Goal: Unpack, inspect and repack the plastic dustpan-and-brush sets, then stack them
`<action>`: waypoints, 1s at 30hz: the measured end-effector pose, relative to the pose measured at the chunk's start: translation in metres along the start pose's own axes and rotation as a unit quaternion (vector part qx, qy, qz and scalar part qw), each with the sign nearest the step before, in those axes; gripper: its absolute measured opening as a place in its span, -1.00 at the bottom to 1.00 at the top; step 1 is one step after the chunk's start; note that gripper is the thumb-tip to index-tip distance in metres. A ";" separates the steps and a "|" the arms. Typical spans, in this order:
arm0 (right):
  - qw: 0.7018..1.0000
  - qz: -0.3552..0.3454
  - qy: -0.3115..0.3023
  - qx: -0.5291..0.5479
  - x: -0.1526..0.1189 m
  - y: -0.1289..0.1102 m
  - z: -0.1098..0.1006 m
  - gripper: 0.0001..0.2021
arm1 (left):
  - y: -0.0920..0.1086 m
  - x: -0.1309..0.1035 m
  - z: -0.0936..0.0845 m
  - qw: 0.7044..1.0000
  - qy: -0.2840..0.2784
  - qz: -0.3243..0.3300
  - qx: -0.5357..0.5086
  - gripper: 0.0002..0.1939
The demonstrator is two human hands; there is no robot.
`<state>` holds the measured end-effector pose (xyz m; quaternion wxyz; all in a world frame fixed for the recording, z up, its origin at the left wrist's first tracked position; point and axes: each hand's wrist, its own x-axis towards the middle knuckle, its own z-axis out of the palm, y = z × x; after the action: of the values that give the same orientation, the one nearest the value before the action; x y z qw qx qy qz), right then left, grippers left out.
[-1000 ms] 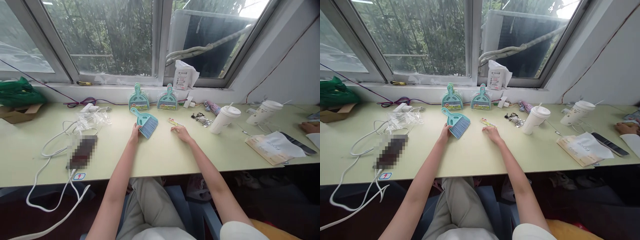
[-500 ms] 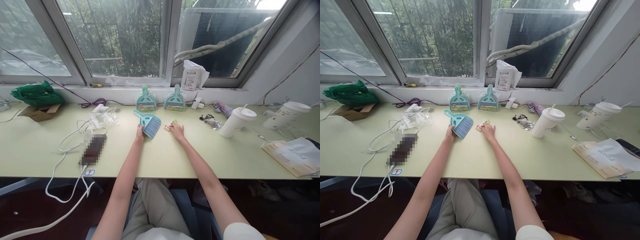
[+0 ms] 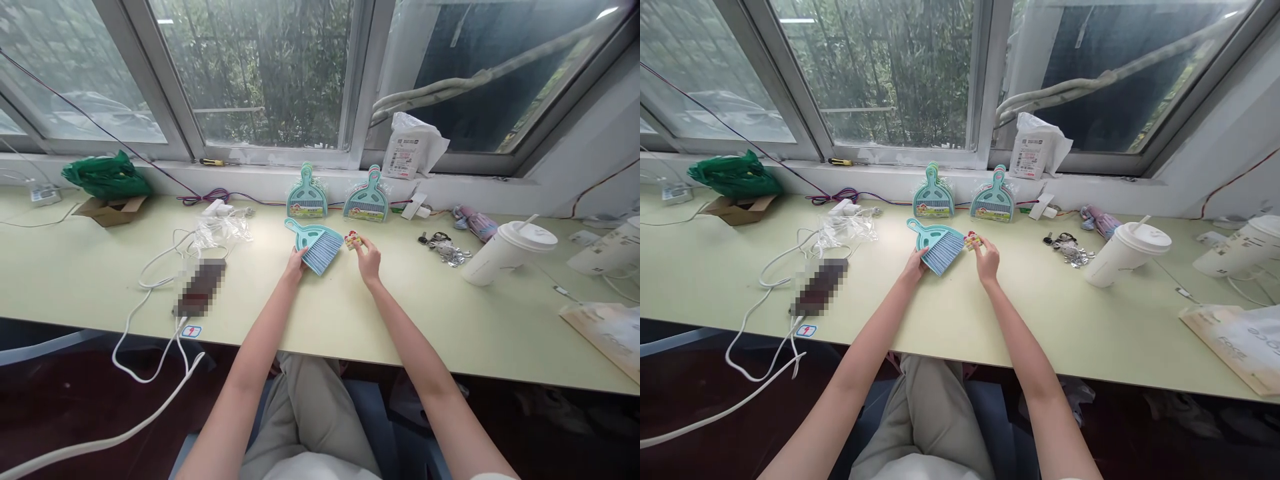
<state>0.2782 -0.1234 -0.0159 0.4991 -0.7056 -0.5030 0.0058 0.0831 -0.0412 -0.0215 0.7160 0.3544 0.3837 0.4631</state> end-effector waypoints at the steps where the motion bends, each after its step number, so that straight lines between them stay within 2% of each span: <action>1: 0.999 -0.031 -0.023 0.000 -0.006 -0.009 0.004 -0.49 | -0.001 -0.002 0.002 1.000 -0.017 0.000 0.002 -0.57; 5: 0.974 -0.095 -0.188 -0.085 -0.033 -0.040 0.023 -0.50 | -0.002 -0.010 0.010 0.995 -0.098 0.019 0.004 -0.51; 7: 0.964 -0.092 -0.218 -0.124 -0.043 -0.047 0.027 -0.47 | -0.002 -0.014 0.012 0.994 -0.109 0.025 0.008 -0.49; 11: 0.961 -0.090 -0.212 -0.150 -0.048 -0.049 0.023 -0.48 | -0.001 -0.016 0.014 0.994 -0.108 0.025 0.005 -0.50; 17: 0.964 -0.084 -0.211 -0.135 -0.046 -0.045 0.019 -0.51 | -0.005 -0.013 0.011 0.993 -0.108 0.036 0.012 -0.46; 20: 0.987 -0.022 -0.140 -0.069 -0.044 -0.038 0.023 -0.44 | -0.006 -0.011 0.010 0.992 -0.115 0.053 0.010 -0.45; 22: 0.995 0.062 -0.064 0.045 -0.042 -0.031 0.025 -0.30 | -0.007 -0.011 0.011 0.991 -0.119 0.054 0.017 -0.45; 23: 0.985 0.112 -0.042 0.124 -0.040 -0.027 0.026 -0.23 | -0.008 -0.012 0.011 0.991 -0.123 0.051 0.020 -0.44; 25: 0.933 0.202 -0.056 0.293 -0.037 -0.019 0.027 -0.21 | -0.009 -0.014 0.013 0.989 -0.137 0.046 0.025 -0.43; 28: 0.837 0.274 -0.121 0.457 -0.034 -0.013 0.025 -0.44 | -0.009 -0.021 0.017 0.985 -0.161 0.050 0.038 -0.39; 30: 0.807 0.291 -0.121 0.499 -0.033 -0.012 0.024 -0.57 | -0.007 -0.024 0.018 0.980 -0.178 0.060 0.065 -0.39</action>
<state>0.2418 -0.1302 -0.0355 0.6925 -0.4659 -0.2581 0.4865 0.0948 -0.0682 -0.0141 0.7190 0.4999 0.2572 0.4087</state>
